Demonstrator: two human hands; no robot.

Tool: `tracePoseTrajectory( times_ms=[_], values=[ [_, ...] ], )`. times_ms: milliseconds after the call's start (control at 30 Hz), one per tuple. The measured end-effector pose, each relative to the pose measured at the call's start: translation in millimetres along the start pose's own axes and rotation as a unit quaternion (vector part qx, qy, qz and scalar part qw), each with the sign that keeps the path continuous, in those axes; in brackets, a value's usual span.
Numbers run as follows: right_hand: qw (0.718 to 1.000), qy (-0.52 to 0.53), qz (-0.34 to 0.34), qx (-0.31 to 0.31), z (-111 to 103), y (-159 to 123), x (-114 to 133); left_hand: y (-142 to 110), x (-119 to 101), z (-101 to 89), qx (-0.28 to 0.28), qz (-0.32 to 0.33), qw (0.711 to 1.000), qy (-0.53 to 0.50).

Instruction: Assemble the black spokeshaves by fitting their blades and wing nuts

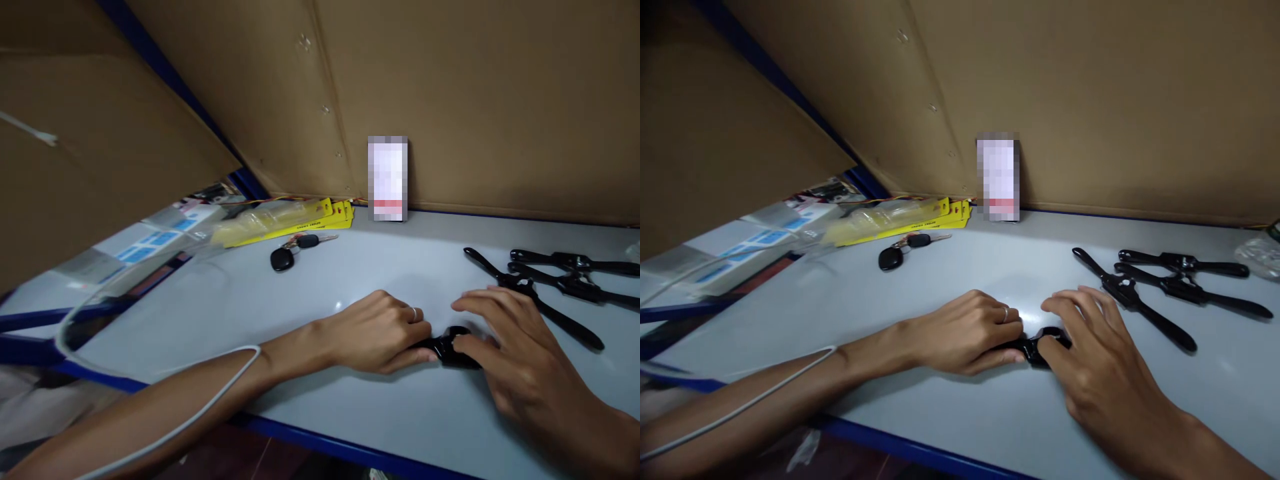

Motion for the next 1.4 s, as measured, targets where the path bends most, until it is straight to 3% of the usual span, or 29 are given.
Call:
tracePoseTrajectory(
  times_ms=[233,600,767,933,1400],
  values=[
    [0.998,-0.042,0.029,-0.044,-14.6,7.8,-1.8,-2.7,2.2,-2.6,-0.015,0.003,1.0,-0.009],
    [0.996,-0.086,0.037,0.002,-11.3,7.5,-3.3,-3.6,2.5,-2.2,-0.015,0.001,1.0,-0.015],
    [0.999,-0.019,0.001,0.047,-2.8,6.0,1.7,-4.0,3.2,-4.1,-0.023,0.003,1.0,-0.019],
    [0.995,-0.094,0.013,0.036,-4.9,6.2,-1.1,-4.1,2.6,-3.9,-0.026,0.008,0.999,-0.017],
    [0.997,-0.057,0.0,0.051,-3.2,7.2,2.6,-3.7,2.0,-5.7,-0.041,0.011,0.999,-0.01]
  ],
)
Point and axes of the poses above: each hand's wrist, its own y-axis towards the middle knuckle, its own z-axis out of the palm, x = y × z, the point moved 6 cm from there along y, towards the middle knuckle, and after that the axes turned 7 degrees about y, right-handed, at the moved point
